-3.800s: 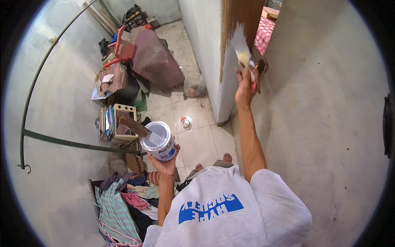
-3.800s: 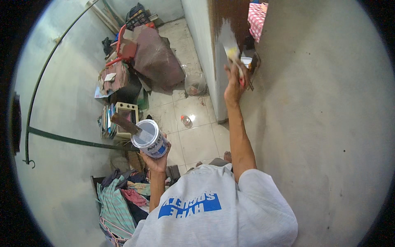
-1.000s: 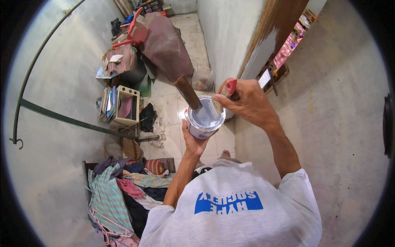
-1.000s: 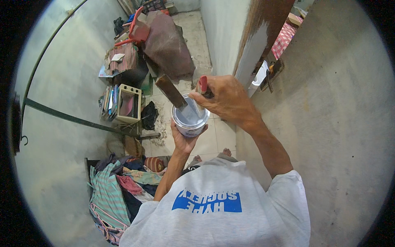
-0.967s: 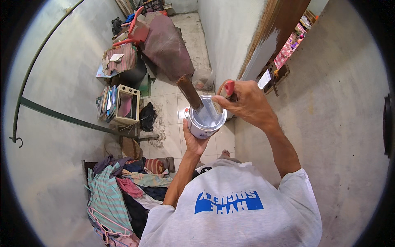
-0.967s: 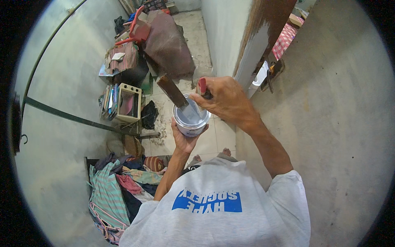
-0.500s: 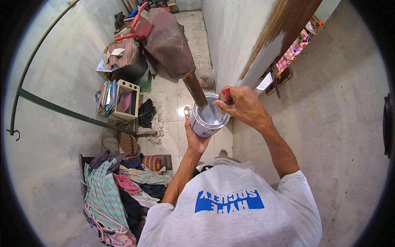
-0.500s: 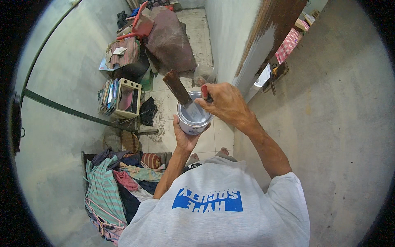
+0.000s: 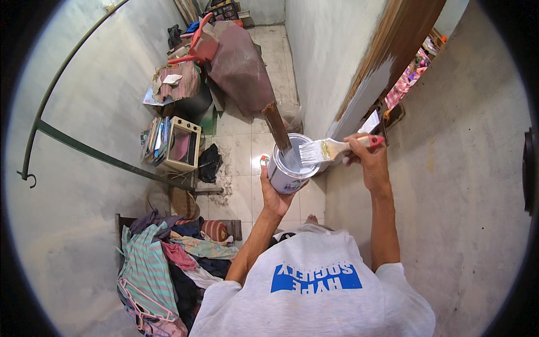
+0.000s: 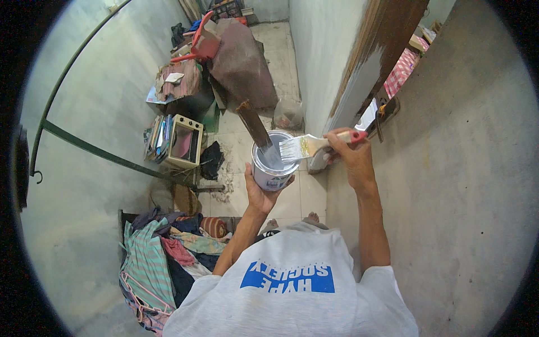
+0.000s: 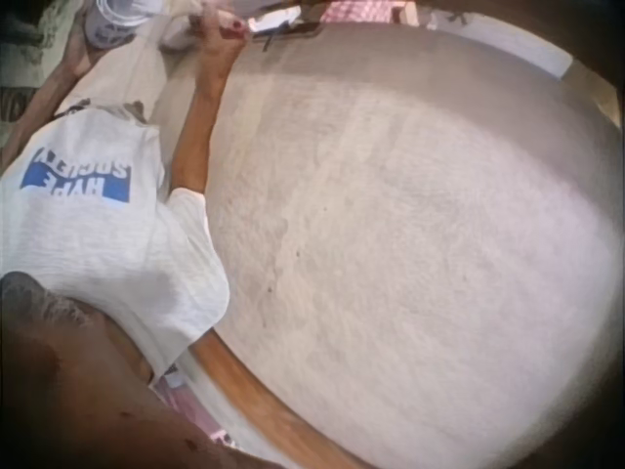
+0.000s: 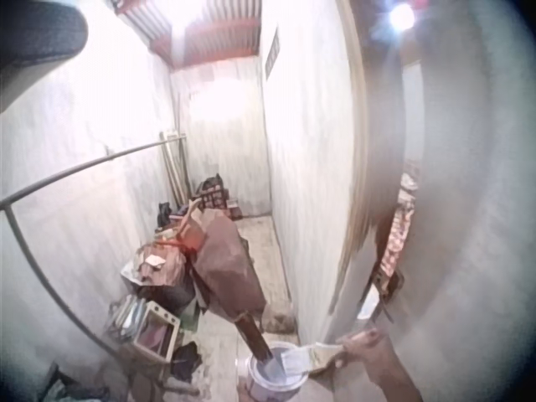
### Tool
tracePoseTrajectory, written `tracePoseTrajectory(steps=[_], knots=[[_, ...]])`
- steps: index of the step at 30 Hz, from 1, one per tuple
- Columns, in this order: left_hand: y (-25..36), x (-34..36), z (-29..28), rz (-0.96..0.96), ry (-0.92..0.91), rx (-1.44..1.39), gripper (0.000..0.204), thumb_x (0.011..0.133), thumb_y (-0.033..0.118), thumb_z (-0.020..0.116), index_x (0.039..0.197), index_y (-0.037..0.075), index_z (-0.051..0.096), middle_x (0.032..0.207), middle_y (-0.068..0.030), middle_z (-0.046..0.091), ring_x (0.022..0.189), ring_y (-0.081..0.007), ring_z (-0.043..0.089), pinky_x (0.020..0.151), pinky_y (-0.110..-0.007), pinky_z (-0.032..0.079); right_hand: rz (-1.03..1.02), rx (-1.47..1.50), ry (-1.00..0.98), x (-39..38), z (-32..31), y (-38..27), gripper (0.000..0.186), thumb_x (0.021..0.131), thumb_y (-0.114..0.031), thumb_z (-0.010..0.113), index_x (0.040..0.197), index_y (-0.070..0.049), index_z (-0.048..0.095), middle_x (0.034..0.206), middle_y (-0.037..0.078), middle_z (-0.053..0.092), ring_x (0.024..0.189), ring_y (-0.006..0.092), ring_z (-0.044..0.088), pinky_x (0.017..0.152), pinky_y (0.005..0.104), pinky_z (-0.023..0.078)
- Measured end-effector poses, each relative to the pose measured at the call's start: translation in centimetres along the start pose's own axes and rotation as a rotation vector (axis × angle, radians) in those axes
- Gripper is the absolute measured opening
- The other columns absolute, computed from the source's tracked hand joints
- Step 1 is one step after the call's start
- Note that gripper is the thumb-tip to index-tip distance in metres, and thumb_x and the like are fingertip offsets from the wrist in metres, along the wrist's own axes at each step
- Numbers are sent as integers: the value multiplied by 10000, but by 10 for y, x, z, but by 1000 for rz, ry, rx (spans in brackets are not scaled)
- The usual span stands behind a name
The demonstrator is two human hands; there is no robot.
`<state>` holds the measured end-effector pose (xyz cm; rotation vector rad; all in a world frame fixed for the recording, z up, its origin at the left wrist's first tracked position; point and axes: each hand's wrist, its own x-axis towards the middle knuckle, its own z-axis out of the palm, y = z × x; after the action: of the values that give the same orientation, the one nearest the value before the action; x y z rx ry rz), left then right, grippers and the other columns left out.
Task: The person paints a wooden door frame white using a paintbrush and a small paint can. They repeatedly dip the brush into the can and apply paint to the vertical edges of the frame.
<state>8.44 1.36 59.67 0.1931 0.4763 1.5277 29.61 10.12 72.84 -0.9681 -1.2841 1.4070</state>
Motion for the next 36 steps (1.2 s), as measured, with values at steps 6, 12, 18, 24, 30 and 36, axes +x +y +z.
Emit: tracePoseTrajectory(steps=[6,12,18,24,30,36], knots=[[-2,1,7,-39,-35,-74,835,913,729,483,1520,168,363,1476,-144,480,1298,-338,522,1033,-611,459,-51,307,-59,-32,-19,31,259,919,-141,695,1110,33,680,946,120,725,775,182,714,711,332,613],[-1,1,3,-23,-142,-68,819,900,685,556,1506,163,379,1466,-152,482,1294,-347,517,1029,-616,460,-186,89,17,-76,-7,41,264,937,-84,639,1183,4,676,1082,110,717,887,182,702,803,308,573],[-2,6,13,-37,-137,-44,842,878,652,605,1509,149,366,1427,-186,509,1298,-397,518,1023,-620,476,-582,-182,233,-96,-3,52,294,940,-36,619,1226,19,657,1099,128,689,955,196,686,878,332,558],[5,3,1,-79,-214,-104,825,887,615,608,1517,142,364,1439,-190,499,1326,-415,488,1048,-651,455,-605,-410,619,-51,-52,49,277,952,-48,625,1222,-9,675,1060,114,703,929,169,682,799,299,549],[1,0,7,-38,-178,-131,817,850,536,708,1508,168,394,1472,-165,484,1356,-419,461,1052,-667,430,-689,-645,643,21,-93,30,258,935,-79,640,1185,-38,692,1060,186,717,913,310,711,794,375,559],[-3,7,2,17,-131,-86,878,781,534,781,1499,195,405,1477,-142,488,1345,-409,477,1049,-651,428,-666,-720,574,76,-124,10,236,947,-129,637,1149,-30,708,1058,175,728,954,330,714,831,386,563]])
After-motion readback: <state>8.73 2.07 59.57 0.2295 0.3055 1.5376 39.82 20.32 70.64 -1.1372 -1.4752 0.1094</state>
